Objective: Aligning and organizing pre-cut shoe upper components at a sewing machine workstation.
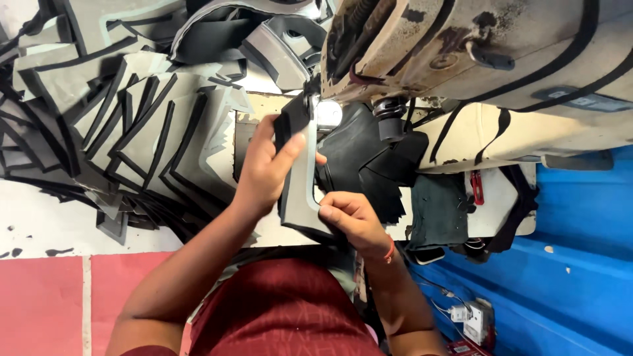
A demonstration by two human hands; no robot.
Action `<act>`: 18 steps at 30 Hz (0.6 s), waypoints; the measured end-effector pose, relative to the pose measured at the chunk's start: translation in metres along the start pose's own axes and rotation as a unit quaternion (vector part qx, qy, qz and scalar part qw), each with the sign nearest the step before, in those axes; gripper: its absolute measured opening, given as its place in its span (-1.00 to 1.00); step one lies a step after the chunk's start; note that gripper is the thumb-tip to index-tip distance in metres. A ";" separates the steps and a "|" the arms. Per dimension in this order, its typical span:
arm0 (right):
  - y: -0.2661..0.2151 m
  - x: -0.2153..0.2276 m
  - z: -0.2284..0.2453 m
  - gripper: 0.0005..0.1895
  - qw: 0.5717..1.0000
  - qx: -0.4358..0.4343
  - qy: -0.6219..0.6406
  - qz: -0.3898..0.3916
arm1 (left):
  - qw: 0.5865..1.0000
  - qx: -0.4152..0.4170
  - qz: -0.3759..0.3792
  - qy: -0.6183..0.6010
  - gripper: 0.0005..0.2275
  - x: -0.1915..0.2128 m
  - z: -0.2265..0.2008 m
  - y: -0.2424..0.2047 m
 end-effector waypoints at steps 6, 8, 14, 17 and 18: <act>0.014 -0.007 0.066 -0.80 0.987 0.102 -0.122 0.000 | 0.994 0.032 0.025 -0.105 -0.65 -0.007 0.006 -0.037; 0.020 -0.002 0.076 -0.81 0.990 0.057 -0.124 -0.019 | 0.994 0.020 0.013 -0.105 -0.66 0.001 0.022 -0.041; 0.043 0.008 0.106 -0.84 0.973 0.066 -0.221 -0.027 | 0.997 -0.015 -0.036 -0.071 -0.75 0.006 0.023 -0.024; 0.055 0.016 0.113 -0.83 0.957 0.101 -0.268 -0.047 | 0.995 -0.028 -0.058 -0.070 -0.80 0.006 0.017 -0.010; 0.059 0.019 0.115 -0.80 0.940 0.126 -0.310 -0.063 | 0.995 -0.036 -0.065 -0.068 -0.81 0.005 0.014 -0.006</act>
Point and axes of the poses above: each hand's wrist, its own y-axis towards the middle knuckle, its own x-axis out of the back of the hand, z = x × y, the point moved 5 cm from there along y, towards the middle knuckle, and after that the axes turned 3 degrees about -x, right-handed, at the moved point
